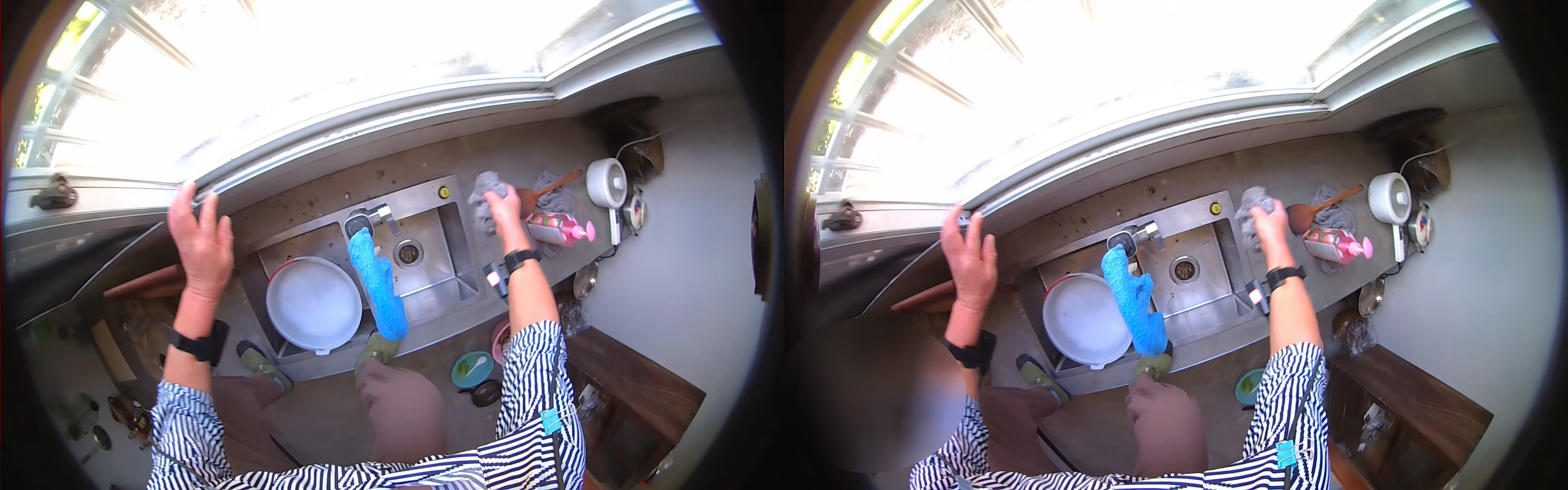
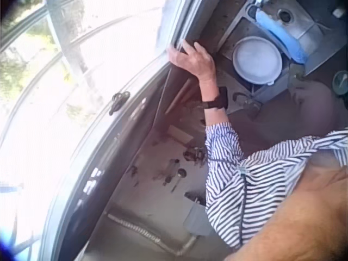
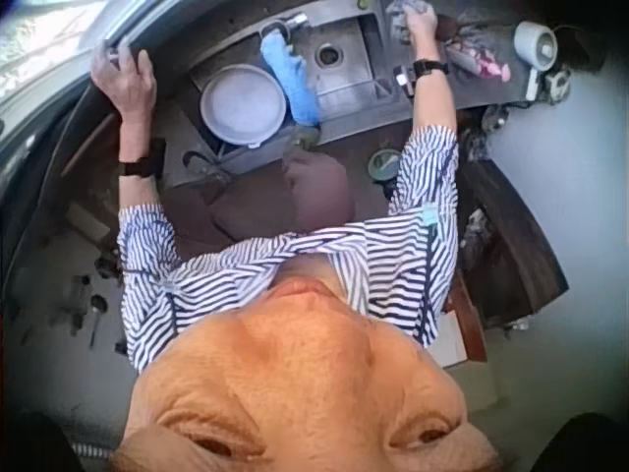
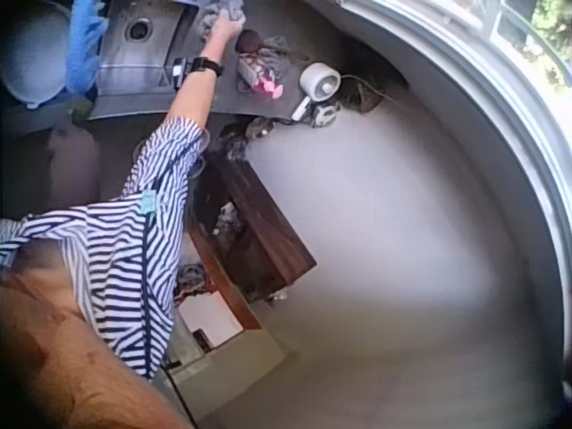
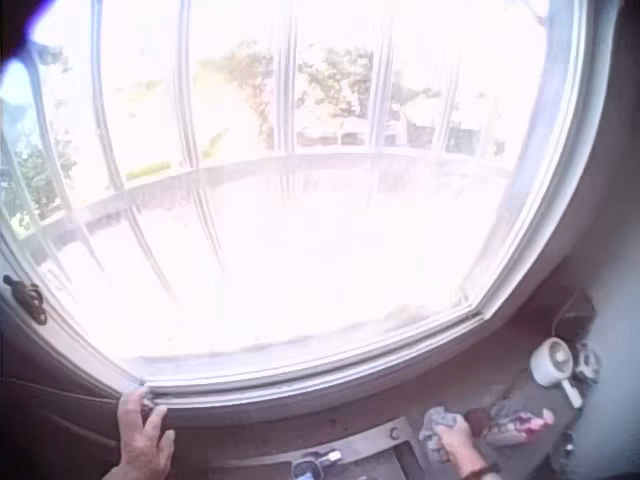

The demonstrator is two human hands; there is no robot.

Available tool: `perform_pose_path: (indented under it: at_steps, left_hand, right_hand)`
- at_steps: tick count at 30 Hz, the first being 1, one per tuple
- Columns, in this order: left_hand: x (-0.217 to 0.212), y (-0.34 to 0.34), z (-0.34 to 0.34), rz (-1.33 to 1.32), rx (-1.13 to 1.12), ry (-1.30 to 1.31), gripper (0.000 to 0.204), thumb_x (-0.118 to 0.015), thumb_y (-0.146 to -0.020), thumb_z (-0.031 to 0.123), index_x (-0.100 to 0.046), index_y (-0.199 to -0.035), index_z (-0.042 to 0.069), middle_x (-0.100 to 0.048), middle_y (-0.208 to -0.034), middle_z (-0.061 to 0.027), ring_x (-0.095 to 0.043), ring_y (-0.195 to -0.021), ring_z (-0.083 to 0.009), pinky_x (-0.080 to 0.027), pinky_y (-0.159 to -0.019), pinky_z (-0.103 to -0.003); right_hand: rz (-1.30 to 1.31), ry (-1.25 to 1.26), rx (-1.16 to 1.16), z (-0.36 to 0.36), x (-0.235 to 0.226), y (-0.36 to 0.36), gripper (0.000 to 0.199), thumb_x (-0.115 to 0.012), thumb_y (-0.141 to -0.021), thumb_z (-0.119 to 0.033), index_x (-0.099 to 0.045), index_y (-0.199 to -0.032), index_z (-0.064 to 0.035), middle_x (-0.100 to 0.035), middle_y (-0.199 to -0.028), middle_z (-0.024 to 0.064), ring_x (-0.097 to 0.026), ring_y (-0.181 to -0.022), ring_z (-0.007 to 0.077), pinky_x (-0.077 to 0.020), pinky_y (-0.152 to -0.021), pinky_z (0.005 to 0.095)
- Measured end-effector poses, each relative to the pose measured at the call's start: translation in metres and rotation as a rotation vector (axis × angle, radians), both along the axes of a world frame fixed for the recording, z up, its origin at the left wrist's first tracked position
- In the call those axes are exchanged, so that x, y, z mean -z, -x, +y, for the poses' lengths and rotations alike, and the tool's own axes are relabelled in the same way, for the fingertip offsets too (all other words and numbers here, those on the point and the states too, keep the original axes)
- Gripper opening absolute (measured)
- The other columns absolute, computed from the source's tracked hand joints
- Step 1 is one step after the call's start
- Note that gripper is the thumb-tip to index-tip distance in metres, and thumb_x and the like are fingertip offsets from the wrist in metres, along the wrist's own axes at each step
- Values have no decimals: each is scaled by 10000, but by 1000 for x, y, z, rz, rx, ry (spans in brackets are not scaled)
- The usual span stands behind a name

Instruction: The person wipes the bottom frame of an open window using a cloth, then washes the cloth in a bucket of soapy water, and continues to wipe the window sill and a wooden board.

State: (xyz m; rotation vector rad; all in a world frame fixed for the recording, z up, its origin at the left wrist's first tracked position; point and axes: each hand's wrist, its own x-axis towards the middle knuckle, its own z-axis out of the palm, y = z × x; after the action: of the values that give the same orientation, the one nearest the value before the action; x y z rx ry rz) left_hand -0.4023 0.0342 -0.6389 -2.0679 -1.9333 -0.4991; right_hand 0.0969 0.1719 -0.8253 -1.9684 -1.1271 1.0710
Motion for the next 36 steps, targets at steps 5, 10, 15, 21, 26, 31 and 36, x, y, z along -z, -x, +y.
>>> perform_pose_path:
  at_steps: [5, 10, 15, 21, 26, 31, 36]
  left_hand:
    - [35, 28, 18, 208, -1, -84, 378, -574, -834, 129, -502, -1182, 2, -370, -1319, -212, -348, -1231, -387, -283, -1024, -464]
    - [64, 46, 32, 273, -82, -124, 427, -500, -907, 175, -396, -1295, 30, -328, -1351, -166, -318, -1252, -341, -275, -1032, -420]
    - [92, 80, 27, 352, -159, -97, 446, -492, -909, 153, -362, -1317, 29, -333, -1331, -155, -318, -1234, -328, -275, -1027, -412]
    - [113, 75, 28, 314, -131, -43, 414, -510, -874, 73, -413, -1271, 1, -361, -1304, -165, -336, -1222, -337, -286, -1021, -406]
    - [110, 23, 14, 144, -3, 50, 407, -517, -829, 15, -445, -1228, -18, -364, -1308, -182, -336, -1224, -348, -275, -1032, -410]
    - [134, -1, 6, -125, 146, 173, 380, -526, -783, -19, -478, -1160, -29, -401, -1250, -189, -386, -1167, -349, -334, -990, -393]
    - [194, -18, 18, -286, 378, 336, 355, -511, -741, -38, -511, -1095, -9, -479, -1129, -184, -450, -1063, -361, -395, -922, -408]
  right_hand:
    - [95, -133, 254, 68, 56, -34, 461, -694, -706, -132, -529, -1110, 15, -618, -961, 110, -606, -823, 200, -495, -716, 324]
    - [182, -74, 159, 112, 108, -55, 544, -682, -758, -183, -471, -1228, -9, -584, -1108, 118, -567, -978, 214, -453, -829, 328]
    - [-262, 78, -61, 128, 158, -33, 734, -663, -743, -209, -319, -1356, 1, -439, -1307, 207, -409, -1220, 306, -353, -990, 358]
    - [-660, 18, -354, 150, 184, -56, 697, -601, -716, -121, -319, -1348, -34, -351, -1359, 247, -349, -1260, 377, -339, -1027, 397]
    - [-783, 83, -355, 104, 166, 79, 665, -612, -696, -93, -338, -1302, -73, -362, -1306, 214, -391, -1191, 387, -388, -972, 436]
    - [-866, 102, -448, 73, 149, 109, 666, -637, -697, -124, -331, -1285, -63, -379, -1238, 197, -405, -1139, 381, -408, -924, 457]
    - [-802, 33, -561, 48, 153, 147, 679, -643, -682, -133, -328, -1275, -31, -380, -1228, 214, -403, -1125, 394, -407, -914, 462]
